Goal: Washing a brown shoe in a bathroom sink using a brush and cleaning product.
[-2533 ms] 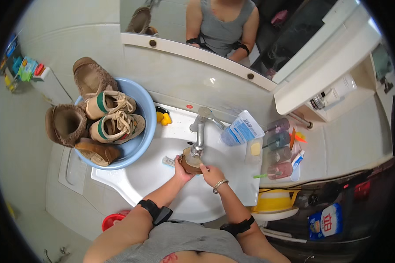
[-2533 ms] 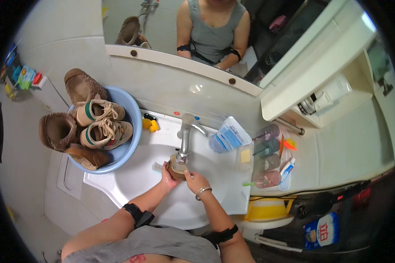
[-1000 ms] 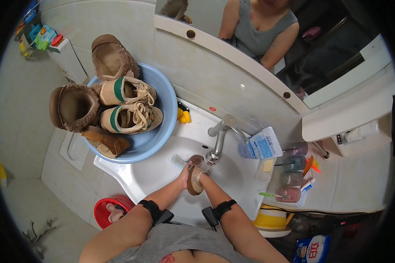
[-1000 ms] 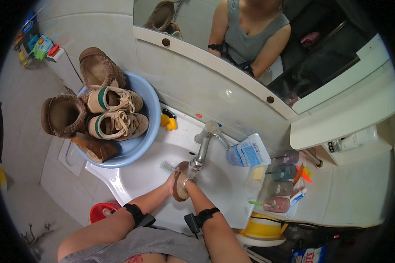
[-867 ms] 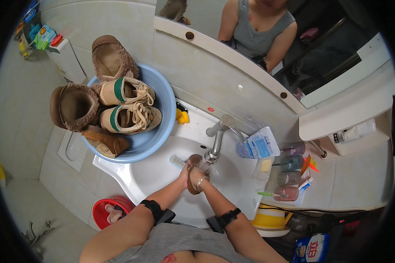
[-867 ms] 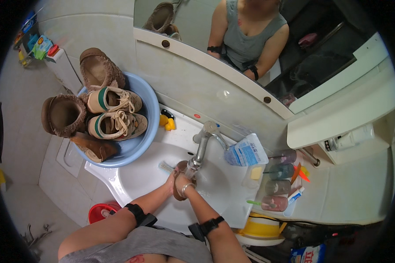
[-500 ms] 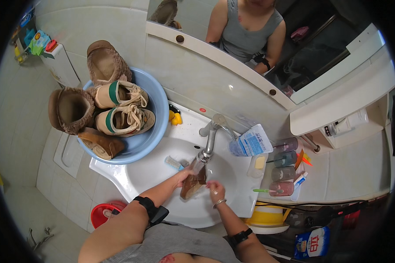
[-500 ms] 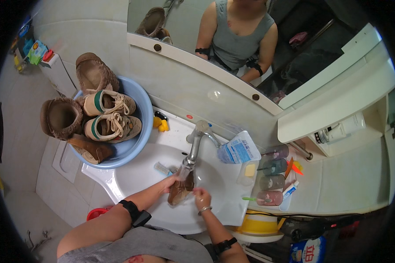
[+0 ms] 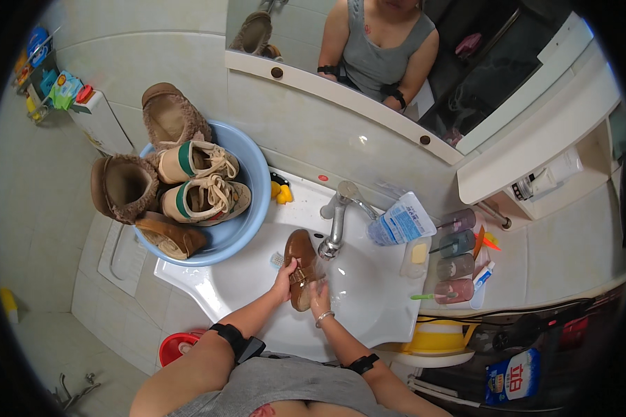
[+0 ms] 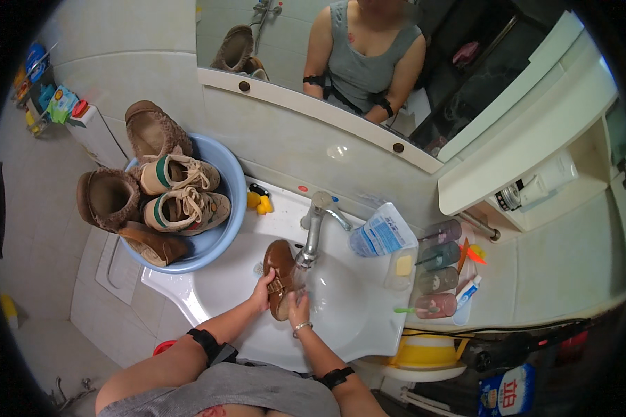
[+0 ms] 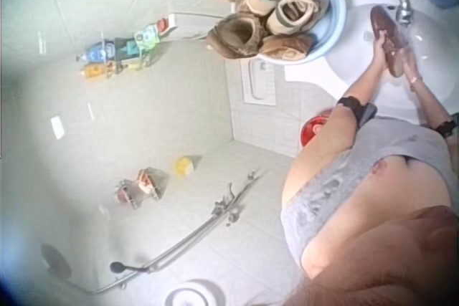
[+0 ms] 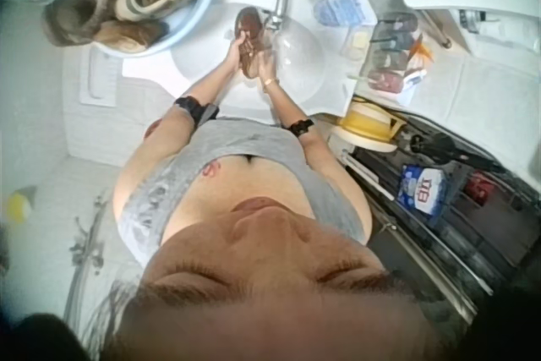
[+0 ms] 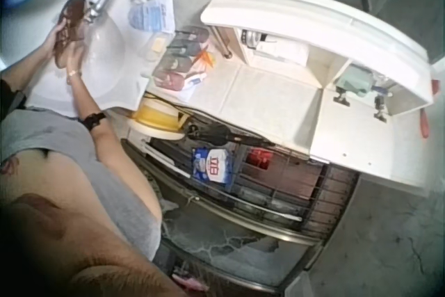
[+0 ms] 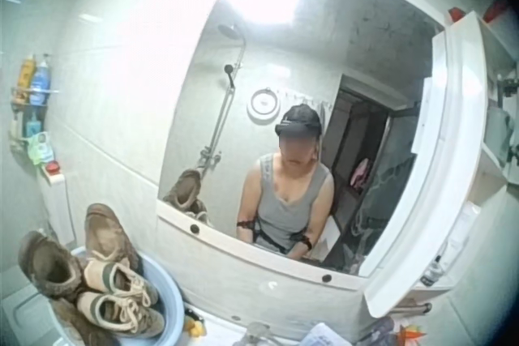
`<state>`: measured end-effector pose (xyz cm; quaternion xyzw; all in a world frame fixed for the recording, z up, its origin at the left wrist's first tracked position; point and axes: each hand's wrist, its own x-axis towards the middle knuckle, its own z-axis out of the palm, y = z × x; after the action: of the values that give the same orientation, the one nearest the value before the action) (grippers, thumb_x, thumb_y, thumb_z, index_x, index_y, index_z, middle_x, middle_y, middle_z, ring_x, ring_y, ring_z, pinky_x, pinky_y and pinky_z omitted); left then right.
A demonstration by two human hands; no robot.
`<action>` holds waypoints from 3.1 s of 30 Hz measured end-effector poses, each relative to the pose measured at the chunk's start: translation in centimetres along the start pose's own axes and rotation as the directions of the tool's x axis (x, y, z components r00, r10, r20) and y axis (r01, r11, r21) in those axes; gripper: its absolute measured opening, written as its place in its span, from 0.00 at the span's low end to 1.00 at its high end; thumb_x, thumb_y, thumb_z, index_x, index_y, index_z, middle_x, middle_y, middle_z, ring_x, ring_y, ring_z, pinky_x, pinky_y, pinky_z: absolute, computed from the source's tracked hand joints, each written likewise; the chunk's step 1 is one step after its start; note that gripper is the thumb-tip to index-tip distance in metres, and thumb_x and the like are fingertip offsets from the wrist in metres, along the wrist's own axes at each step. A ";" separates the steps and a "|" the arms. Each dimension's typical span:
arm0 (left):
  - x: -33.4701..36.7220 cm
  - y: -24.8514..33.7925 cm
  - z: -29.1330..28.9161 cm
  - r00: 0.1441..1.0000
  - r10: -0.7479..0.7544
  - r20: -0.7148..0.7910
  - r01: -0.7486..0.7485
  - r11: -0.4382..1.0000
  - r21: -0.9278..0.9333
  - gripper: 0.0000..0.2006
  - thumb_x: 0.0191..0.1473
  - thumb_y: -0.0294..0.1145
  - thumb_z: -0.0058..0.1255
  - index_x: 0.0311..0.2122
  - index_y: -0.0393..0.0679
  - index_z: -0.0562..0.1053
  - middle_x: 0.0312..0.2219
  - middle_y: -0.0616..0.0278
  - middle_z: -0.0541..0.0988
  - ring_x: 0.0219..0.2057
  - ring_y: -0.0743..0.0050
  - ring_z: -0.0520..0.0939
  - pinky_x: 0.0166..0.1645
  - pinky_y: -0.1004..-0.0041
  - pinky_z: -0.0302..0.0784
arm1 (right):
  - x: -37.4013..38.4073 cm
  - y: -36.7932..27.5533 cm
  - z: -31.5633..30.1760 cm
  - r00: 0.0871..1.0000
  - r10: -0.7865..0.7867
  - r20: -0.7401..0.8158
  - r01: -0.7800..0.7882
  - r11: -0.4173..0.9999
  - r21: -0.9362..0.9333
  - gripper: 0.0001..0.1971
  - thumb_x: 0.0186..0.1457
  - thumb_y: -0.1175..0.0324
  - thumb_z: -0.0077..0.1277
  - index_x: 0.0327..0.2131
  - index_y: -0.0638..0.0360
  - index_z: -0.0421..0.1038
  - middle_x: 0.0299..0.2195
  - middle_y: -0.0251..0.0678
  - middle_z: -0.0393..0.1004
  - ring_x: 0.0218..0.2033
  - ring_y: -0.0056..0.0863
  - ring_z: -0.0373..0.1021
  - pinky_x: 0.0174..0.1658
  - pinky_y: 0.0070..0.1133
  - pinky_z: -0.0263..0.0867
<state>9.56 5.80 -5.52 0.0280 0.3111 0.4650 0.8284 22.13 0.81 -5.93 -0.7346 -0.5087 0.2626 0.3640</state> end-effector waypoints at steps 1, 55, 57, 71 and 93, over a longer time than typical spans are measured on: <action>-0.2 -0.2 0.1 0.998 0.048 -0.029 -0.050 0.997 -0.051 0.25 0.51 0.46 0.50 0.51 0.45 0.61 0.41 0.62 0.72 0.41 0.66 0.74 0.47 0.65 0.70 | -0.8 -0.9 -0.8 0.905 0.313 0.288 -0.356 0.928 0.111 0.28 0.55 0.52 0.42 0.53 0.61 0.54 0.49 0.49 0.61 0.50 0.44 0.61 0.46 0.36 0.63; 10.0 -2.6 -0.4 0.880 0.416 -0.228 0.030 0.432 0.902 0.22 0.54 0.51 0.39 0.33 0.39 0.73 0.28 0.50 0.77 0.29 0.53 0.77 0.36 0.63 0.71 | 2.9 -7.0 -11.3 0.967 -0.222 -0.121 0.177 0.936 -0.303 0.10 0.51 0.61 0.50 0.27 0.57 0.72 0.24 0.39 0.72 0.26 0.38 0.69 0.30 0.29 0.65; 10.6 -2.5 -0.9 0.919 0.262 -0.295 0.035 0.690 0.723 0.26 0.56 0.52 0.37 0.28 0.35 0.73 0.27 0.52 0.77 0.29 0.58 0.77 0.33 0.62 0.70 | 2.7 -7.0 -11.7 0.969 -0.214 -0.126 0.174 0.947 -0.270 0.10 0.51 0.60 0.50 0.27 0.57 0.72 0.24 0.38 0.71 0.26 0.38 0.69 0.30 0.29 0.65; 7.3 -1.8 3.6 0.976 0.008 -0.216 0.076 0.923 0.377 0.14 0.52 0.42 0.48 0.38 0.43 0.72 0.28 0.59 0.77 0.29 0.65 0.78 0.32 0.61 0.75 | -0.7 -4.0 -12.0 0.894 -0.346 0.286 0.439 0.805 -0.400 0.25 0.43 0.52 0.57 0.44 0.53 0.69 0.41 0.37 0.66 0.41 0.37 0.65 0.42 0.29 0.66; 7.2 -3.2 5.1 0.895 0.446 0.018 -0.139 0.239 0.961 0.30 0.41 0.39 0.59 0.48 0.36 0.62 0.41 0.46 0.73 0.42 0.50 0.74 0.47 0.65 0.67 | -1.3 -5.0 -8.2 0.959 0.091 0.267 0.046 0.883 -0.466 0.42 0.34 0.62 0.57 0.58 0.45 0.52 0.57 0.50 0.48 0.53 0.47 0.57 0.53 0.31 0.59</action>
<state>17.42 10.94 -6.05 0.5059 0.6177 0.3379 0.4982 25.04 -1.51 3.00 -0.7616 -0.5949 0.2379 0.0970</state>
